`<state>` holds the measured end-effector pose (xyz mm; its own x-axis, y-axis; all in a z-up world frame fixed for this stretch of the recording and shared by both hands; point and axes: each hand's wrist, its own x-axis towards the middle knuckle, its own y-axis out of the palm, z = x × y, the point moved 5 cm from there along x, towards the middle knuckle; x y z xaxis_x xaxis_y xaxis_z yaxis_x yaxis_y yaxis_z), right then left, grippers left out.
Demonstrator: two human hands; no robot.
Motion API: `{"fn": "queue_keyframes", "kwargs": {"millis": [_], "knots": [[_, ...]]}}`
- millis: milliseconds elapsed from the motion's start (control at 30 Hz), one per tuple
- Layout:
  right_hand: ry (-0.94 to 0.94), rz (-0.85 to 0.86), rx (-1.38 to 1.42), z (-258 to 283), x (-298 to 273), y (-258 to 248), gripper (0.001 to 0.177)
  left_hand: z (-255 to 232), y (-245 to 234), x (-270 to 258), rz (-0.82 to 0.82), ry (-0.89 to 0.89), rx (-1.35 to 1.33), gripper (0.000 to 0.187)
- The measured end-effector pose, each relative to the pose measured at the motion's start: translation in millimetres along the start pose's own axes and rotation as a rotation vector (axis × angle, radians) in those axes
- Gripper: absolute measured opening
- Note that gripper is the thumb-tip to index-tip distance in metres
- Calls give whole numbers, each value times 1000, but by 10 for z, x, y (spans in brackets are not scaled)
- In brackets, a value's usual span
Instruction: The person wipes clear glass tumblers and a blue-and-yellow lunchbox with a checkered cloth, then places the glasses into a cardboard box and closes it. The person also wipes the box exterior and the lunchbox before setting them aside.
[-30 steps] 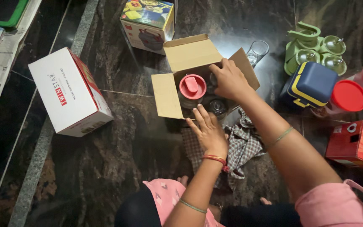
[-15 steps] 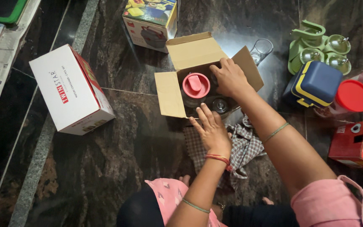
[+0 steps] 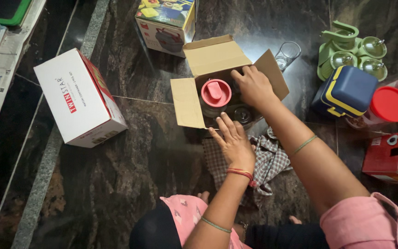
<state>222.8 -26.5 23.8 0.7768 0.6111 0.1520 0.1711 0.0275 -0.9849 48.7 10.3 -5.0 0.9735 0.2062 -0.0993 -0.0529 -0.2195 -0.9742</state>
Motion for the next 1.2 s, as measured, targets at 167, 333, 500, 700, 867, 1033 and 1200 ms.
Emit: {"fn": "queue_keyframes", "kwargs": {"millis": [167,333,500,700,867,1033,1200], "knots": [[-86,-233,-184,85,-105,-163,31,7,-27,1,5,-1,5,103],[-98,-115,-261,76,-106,-199,36,4,-80,3,-4,-3,14,104],[-119,-54,-141,-10,-101,-275,61,-4,-134,-11,-4,1,6,102],[-109,-14,10,-100,-138,-298,68,2,-96,-12,-46,17,-18,102],[-97,-46,49,-107,-178,-282,70,6,-99,-2,-156,20,51,92],[-91,-28,133,-149,-210,-242,73,-3,-167,-10,-78,29,-28,97],[-177,-172,269,-220,-290,-386,52,-7,-310,-54,-94,51,-44,96]]}}
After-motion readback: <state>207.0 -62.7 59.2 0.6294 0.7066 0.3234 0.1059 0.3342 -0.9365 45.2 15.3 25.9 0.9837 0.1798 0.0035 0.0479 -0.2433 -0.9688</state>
